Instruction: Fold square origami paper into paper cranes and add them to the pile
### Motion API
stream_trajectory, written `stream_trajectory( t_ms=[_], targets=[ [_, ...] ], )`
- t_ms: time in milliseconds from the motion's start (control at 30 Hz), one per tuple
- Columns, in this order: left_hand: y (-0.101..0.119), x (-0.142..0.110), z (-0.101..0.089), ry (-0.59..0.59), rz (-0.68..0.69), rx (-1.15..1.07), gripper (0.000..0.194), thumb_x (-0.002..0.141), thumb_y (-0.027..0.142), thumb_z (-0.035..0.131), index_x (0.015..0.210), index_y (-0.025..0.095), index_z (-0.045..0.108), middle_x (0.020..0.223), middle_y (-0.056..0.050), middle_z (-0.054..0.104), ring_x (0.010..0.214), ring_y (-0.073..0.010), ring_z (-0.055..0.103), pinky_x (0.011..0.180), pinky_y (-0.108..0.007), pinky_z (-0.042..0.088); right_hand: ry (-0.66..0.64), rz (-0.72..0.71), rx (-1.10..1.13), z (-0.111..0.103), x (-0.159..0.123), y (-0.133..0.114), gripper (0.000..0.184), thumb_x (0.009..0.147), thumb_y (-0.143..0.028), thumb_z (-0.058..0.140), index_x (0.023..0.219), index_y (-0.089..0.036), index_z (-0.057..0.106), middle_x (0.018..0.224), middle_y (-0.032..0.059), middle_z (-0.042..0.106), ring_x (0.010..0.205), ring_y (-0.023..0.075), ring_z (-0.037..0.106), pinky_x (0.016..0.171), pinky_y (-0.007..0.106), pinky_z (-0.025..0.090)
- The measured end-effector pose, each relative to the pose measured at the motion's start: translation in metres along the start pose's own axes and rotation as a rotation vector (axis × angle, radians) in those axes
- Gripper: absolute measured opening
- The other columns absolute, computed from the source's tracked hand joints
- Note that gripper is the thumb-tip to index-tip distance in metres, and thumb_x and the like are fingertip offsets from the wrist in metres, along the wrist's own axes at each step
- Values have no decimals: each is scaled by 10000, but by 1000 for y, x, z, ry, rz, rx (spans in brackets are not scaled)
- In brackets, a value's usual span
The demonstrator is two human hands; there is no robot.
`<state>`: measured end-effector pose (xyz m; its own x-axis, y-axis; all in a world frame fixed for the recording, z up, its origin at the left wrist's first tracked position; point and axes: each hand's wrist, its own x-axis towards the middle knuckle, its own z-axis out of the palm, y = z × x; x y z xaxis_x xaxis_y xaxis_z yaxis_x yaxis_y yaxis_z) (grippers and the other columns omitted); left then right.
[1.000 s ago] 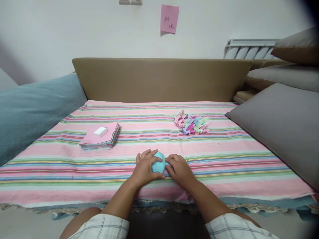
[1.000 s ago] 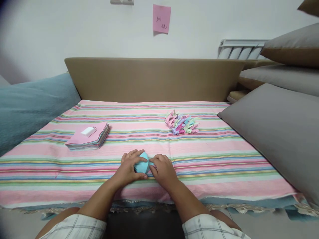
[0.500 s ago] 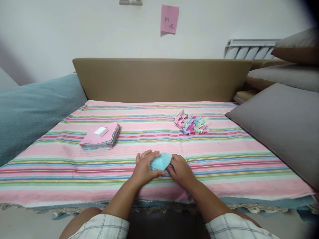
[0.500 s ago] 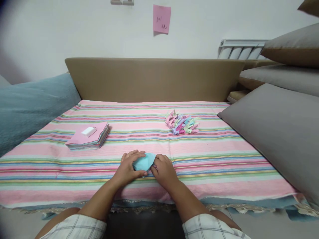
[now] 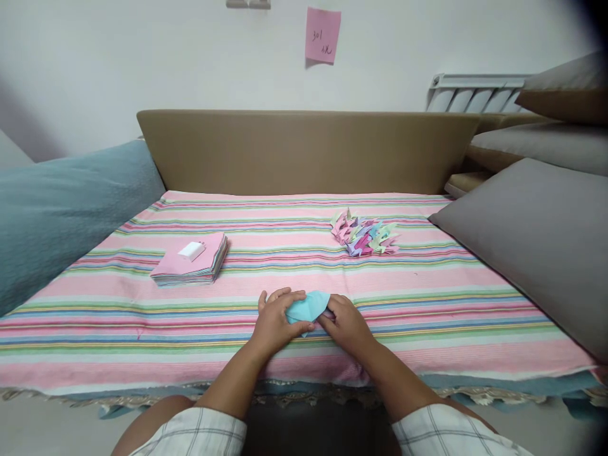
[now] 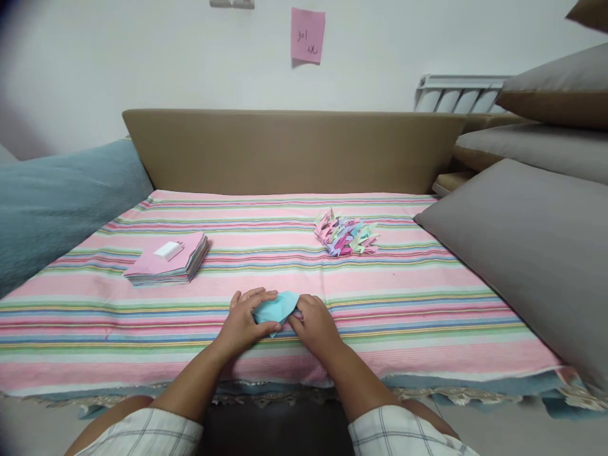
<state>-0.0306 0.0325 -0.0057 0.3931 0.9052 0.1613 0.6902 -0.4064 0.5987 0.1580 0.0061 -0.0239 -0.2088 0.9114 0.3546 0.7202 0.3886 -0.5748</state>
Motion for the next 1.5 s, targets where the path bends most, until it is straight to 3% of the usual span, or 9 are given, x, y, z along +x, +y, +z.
stream_trajectory(
  t_ms=[200,333,467,600,733,833,967,1133,1500],
  targets=[
    [0,0,1,-2,-2,-4,554,596,457,739,1103,320,565,1232,2,590,1225,-254,419,1069,-556,44,7,68,79,-2,-1,-1,266,783,-216,545,1044,-176,577,989,80,630,952,229,545,841,364,422],
    [1,0,1,1,-2,-5,549,594,463,739,1097,320,569,1229,2,593,1224,-252,422,1067,-560,45,18,154,190,-4,-3,0,572,747,-242,583,1287,-188,403,1224,110,538,1045,230,542,897,379,428],
    [2,0,1,9,0,0,537,591,462,741,1082,317,577,1220,-6,600,1208,-251,443,1065,-562,55,8,129,261,-9,-5,4,746,727,-245,611,1377,-195,249,1229,124,508,1029,215,554,892,377,452],
    [3,-1,1,21,13,11,527,602,476,731,1079,318,573,1225,-15,597,1178,-243,476,1065,-561,48,94,-86,141,-15,-8,1,627,729,-152,541,1321,-217,346,1316,124,399,1232,248,380,993,432,375],
    [3,-2,1,32,29,18,532,612,506,713,1089,323,563,1234,-17,589,1162,-242,494,1065,-560,55,101,-212,59,-18,-10,-7,413,706,-114,520,1103,-222,547,1348,104,325,1265,268,315,1006,448,355],
    [3,-2,0,29,31,26,539,608,525,707,1086,320,567,1241,-28,584,1160,-250,498,1065,-558,65,133,-176,70,-17,-9,-6,421,709,-118,514,1120,-208,521,1347,118,319,1262,268,316,1003,453,356],
    [4,-1,-1,21,33,44,502,608,507,715,1050,306,588,1249,-32,578,1161,-252,500,1065,-551,83,231,10,114,-11,-7,3,384,748,-129,468,1128,-182,474,1268,141,416,1208,250,392,981,455,377],
    [1,0,-1,23,33,38,474,619,494,713,1034,293,602,1256,-43,572,1163,-249,503,1067,-544,101,115,59,48,-3,-7,5,206,787,-204,508,968,-192,605,1191,118,498,1125,250,457,966,431,377],
    [-3,-2,0,82,67,52,388,664,461,694,1006,282,650,1185,-55,622,1103,-253,549,1055,-541,171,-4,36,-92,0,-5,-5,230,817,-238,518,1009,-233,643,1182,81,537,1061,245,478,894,411,388]
  ],
)
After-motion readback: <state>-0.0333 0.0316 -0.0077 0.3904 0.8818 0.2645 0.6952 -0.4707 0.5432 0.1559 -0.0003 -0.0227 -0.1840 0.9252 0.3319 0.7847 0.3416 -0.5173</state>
